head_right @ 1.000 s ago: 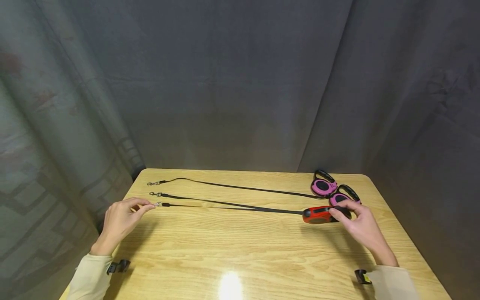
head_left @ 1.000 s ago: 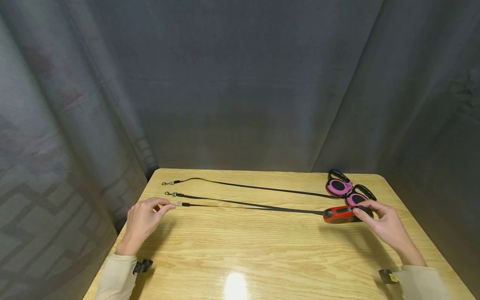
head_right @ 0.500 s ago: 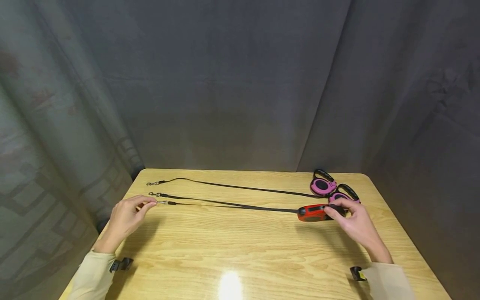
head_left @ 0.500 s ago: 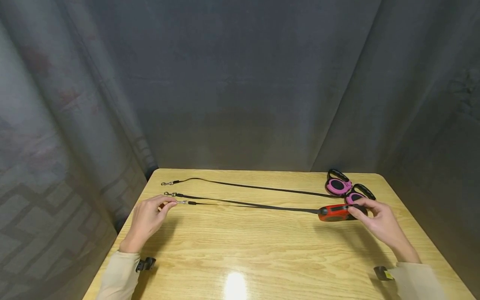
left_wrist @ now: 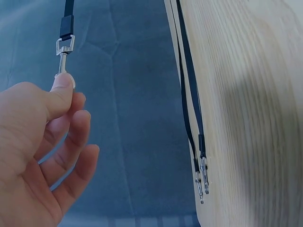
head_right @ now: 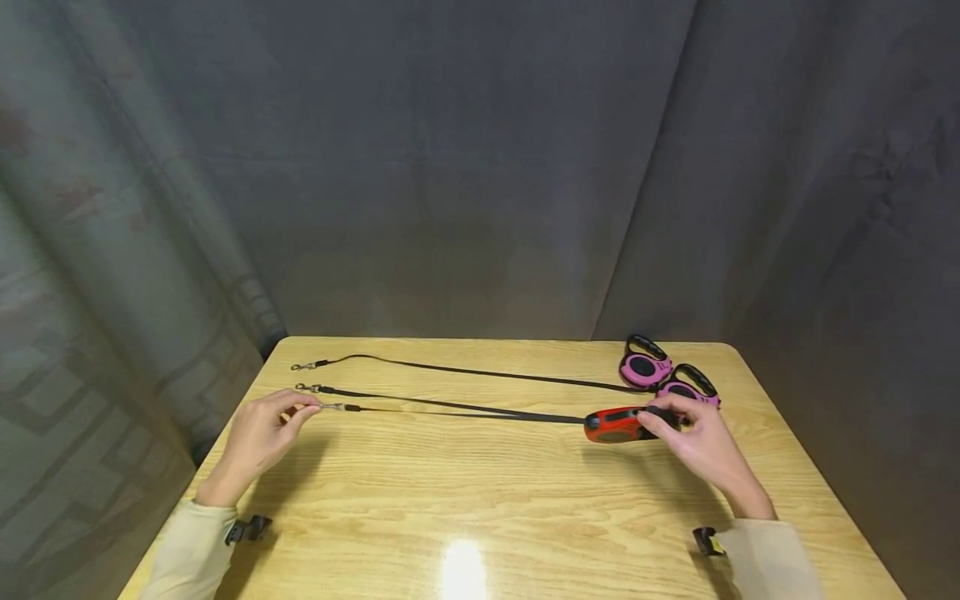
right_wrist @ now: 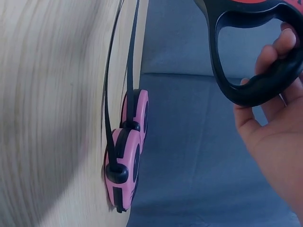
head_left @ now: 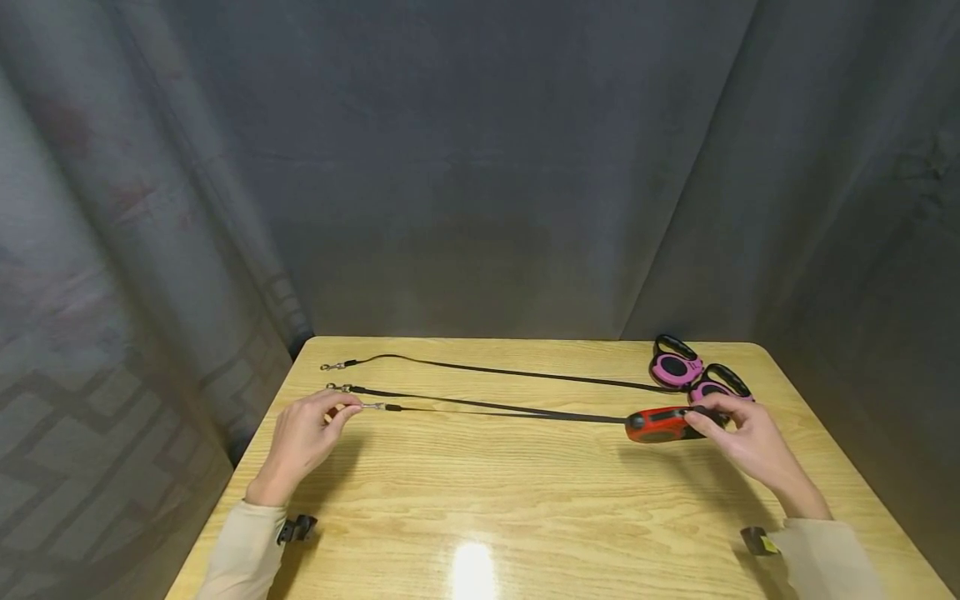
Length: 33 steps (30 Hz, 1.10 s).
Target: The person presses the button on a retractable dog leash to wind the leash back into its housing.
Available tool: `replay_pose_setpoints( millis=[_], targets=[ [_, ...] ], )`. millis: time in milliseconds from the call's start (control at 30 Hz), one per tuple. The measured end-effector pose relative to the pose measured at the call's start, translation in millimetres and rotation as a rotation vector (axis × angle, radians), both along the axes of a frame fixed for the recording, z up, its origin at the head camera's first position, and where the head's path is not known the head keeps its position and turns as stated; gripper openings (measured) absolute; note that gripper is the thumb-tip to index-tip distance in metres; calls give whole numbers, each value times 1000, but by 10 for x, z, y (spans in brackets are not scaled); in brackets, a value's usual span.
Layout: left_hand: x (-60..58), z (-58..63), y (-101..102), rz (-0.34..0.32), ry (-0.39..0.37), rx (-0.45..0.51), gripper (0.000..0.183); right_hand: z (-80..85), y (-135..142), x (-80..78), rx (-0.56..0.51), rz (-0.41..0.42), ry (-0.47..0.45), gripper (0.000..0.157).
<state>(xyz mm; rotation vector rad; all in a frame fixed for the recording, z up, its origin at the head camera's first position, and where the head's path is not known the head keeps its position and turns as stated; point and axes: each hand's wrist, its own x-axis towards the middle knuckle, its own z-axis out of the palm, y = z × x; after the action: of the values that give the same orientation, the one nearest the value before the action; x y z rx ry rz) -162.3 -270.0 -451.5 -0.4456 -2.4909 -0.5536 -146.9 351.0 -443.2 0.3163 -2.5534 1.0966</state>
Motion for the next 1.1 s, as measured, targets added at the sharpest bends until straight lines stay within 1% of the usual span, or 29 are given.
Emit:
replay_pose_setpoints(
  millis=[233,467,600,733,900,1000,1100],
  targets=[
    [11,-4,42,-16,-25,3,7,44,-57,-11,16,23,7,10],
    [6,-11,80,-20,-51,8,6,72,-129,-22,20,65,-28,7],
    [11,-13,103,-16,-62,13,6,84,-159,-39,19,77,-29,7],
    [18,-20,136,-18,-83,17,4,76,-186,-48,3,89,-42,10],
    [23,-39,177,-20,-95,15,5,54,-237,-44,-4,105,-72,8],
    [26,-50,196,-25,-92,13,5,32,-276,-47,4,135,-69,7],
    [33,-55,214,-37,-100,16,2,9,-314,-55,6,175,-48,8]
  ],
)
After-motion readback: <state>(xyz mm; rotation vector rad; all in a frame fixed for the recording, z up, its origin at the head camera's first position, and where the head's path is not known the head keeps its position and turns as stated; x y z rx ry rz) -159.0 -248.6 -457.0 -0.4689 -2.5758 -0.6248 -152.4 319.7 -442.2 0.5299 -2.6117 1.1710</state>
